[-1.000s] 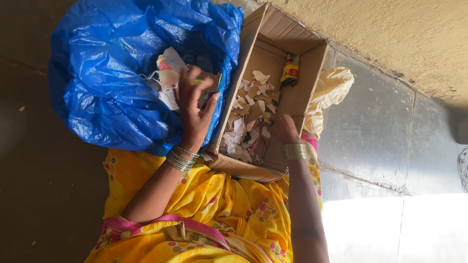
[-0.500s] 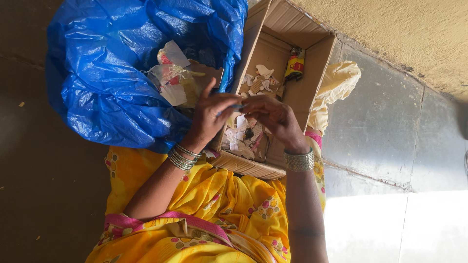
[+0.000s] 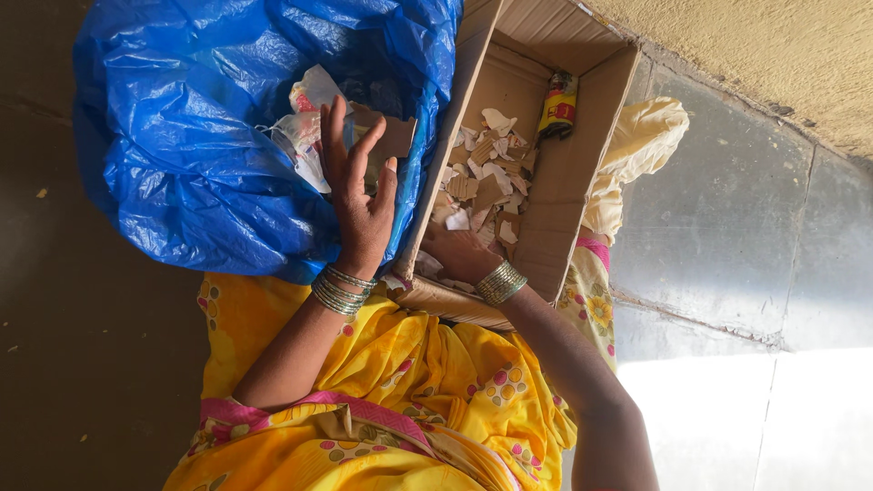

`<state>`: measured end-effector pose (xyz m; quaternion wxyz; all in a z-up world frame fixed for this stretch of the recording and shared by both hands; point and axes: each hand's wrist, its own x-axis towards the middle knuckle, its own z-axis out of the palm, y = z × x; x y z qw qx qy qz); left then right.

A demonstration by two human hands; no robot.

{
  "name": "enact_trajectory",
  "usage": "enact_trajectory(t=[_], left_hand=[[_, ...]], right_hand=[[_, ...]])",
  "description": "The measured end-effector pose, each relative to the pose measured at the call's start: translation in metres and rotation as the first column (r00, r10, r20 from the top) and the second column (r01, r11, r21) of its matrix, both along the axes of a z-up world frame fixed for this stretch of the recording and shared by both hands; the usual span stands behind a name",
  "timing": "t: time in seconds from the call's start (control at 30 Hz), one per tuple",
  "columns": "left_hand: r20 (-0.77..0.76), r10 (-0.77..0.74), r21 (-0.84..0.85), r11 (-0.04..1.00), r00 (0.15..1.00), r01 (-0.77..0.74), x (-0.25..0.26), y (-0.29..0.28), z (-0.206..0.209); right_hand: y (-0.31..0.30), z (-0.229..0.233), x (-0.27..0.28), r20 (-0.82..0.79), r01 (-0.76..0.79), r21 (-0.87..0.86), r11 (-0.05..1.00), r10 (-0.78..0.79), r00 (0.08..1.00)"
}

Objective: The person sits on the floor and sorts small pieces of paper and cardboard from a blue plastic bag into a cardboard box. They handle the items one by one, occasionally tearing larger pieces into smaller fragments before placing them in the box.

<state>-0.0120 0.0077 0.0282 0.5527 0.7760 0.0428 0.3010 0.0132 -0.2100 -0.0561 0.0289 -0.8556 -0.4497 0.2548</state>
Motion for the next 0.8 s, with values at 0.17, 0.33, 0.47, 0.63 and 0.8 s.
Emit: enact_trajectory(t=[0.17,0.33,0.47,0.63,0.8], left_hand=[[-0.016,-0.018,0.015,1.0,1.0,0.018,0.001,-0.003,-0.014],[-0.008,-0.191,0.149,0.971,0.982,0.19,0.01,-0.007,-0.018],[0.011,-0.43,0.303,0.862,0.903,0.406,0.011,-0.014,-0.009],[-0.019,-0.553,0.372,0.77,0.833,0.519,0.01,-0.019,-0.01],[0.036,-0.427,0.322,0.861,0.903,0.394,0.013,-0.016,-0.028]], right_hand=[[-0.036,-0.021,0.027,0.216,0.214,-0.353,0.911,-0.144,0.966],[-0.086,0.029,0.027,-0.189,0.69,0.423,0.587,-0.688,0.701],[-0.071,0.066,0.004,-0.702,0.89,0.431,0.145,-0.566,0.432],[-0.029,0.09,-0.022,-0.499,0.716,0.568,0.406,-0.522,0.692],[-0.024,0.078,-0.016,-0.296,0.661,0.533,0.528,-0.616,0.731]])
